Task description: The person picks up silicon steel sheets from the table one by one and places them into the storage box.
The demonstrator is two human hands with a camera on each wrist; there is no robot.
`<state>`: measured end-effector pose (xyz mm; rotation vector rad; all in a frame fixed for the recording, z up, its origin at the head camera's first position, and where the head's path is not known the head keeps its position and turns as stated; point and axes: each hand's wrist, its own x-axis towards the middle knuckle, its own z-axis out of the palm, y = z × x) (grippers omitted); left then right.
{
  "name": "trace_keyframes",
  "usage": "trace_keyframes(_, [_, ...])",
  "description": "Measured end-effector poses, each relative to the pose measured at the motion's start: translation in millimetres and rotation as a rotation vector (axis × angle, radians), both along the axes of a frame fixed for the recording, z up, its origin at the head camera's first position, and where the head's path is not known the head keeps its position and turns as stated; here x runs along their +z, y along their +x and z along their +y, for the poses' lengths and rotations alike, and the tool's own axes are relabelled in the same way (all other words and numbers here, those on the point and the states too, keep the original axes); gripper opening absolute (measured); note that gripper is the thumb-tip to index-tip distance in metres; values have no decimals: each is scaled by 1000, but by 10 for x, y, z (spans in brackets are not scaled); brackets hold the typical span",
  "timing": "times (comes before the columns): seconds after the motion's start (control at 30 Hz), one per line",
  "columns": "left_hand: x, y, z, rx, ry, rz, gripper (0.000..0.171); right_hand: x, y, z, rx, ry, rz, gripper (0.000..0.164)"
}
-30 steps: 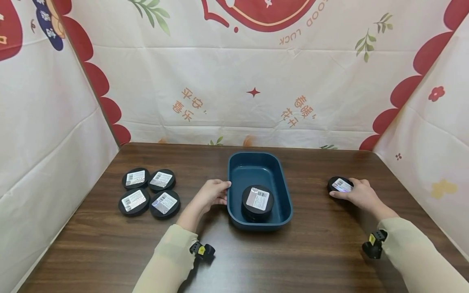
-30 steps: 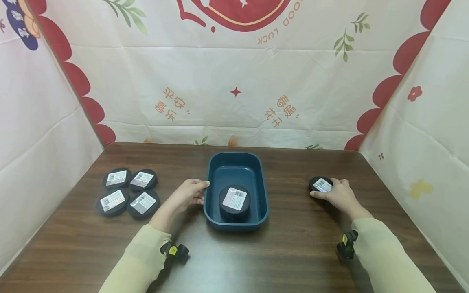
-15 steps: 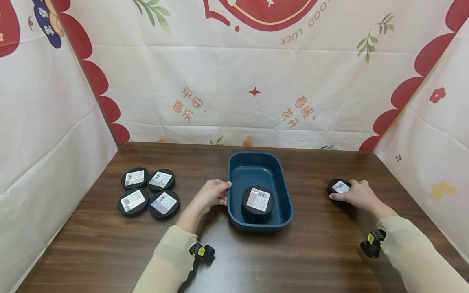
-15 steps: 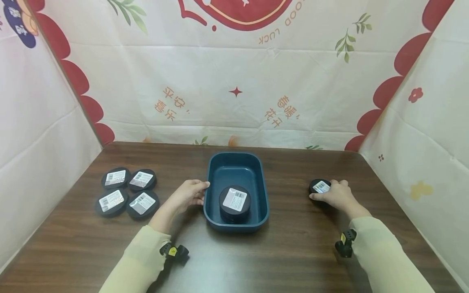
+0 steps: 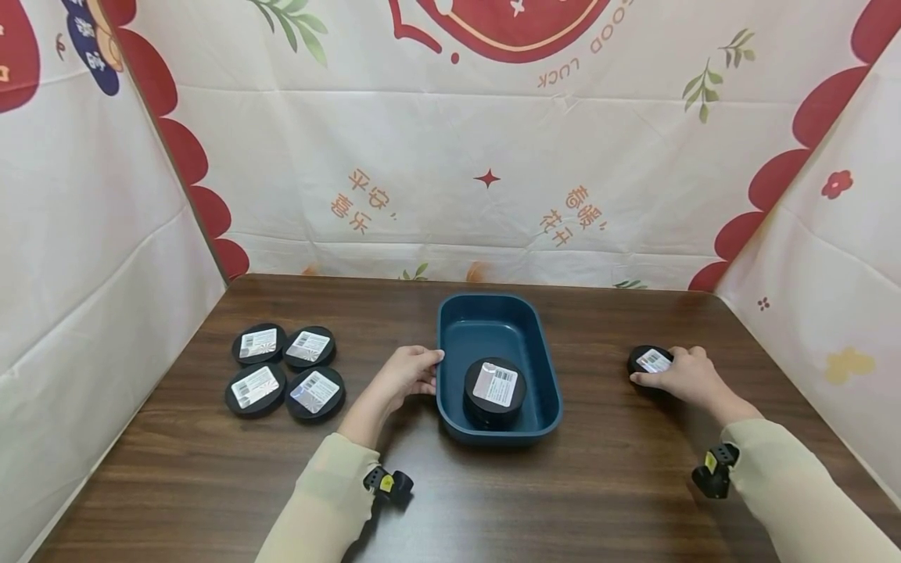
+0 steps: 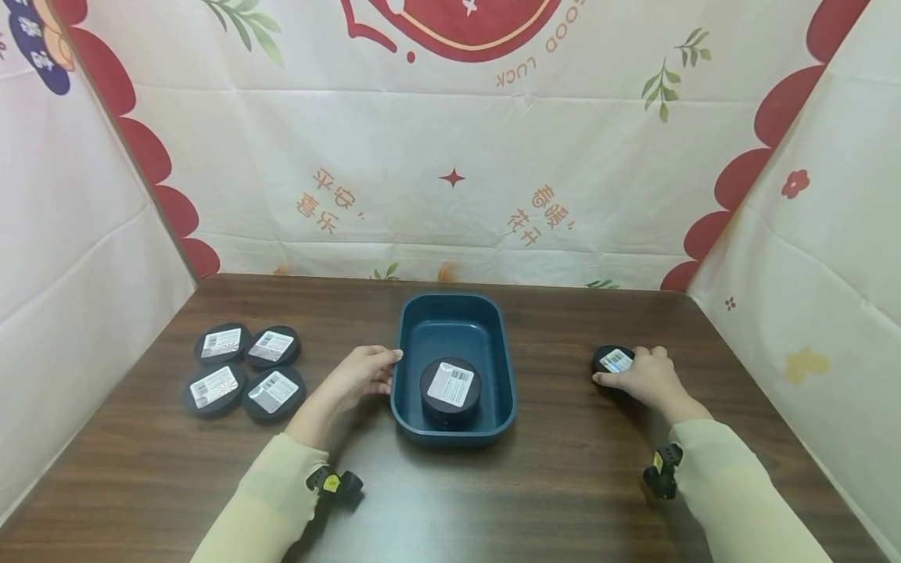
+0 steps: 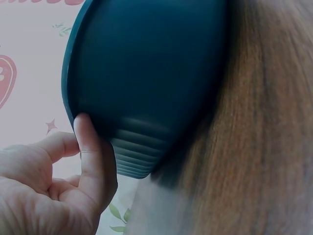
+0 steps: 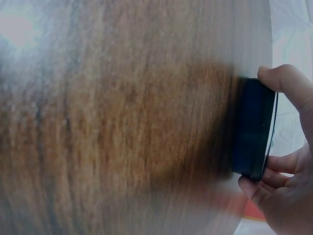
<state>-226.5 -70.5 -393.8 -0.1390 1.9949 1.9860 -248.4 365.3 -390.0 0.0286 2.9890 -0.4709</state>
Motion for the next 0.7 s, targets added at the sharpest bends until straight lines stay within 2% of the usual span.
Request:
trace_keyframes(0.37, [0,-10,1,6,7,0,25,7,21,-20,7,3,25,101])
trace_keyframes(0.7, [-8,-33,5,0,19,13,22,-112,68,-25,12,-23,166,94])
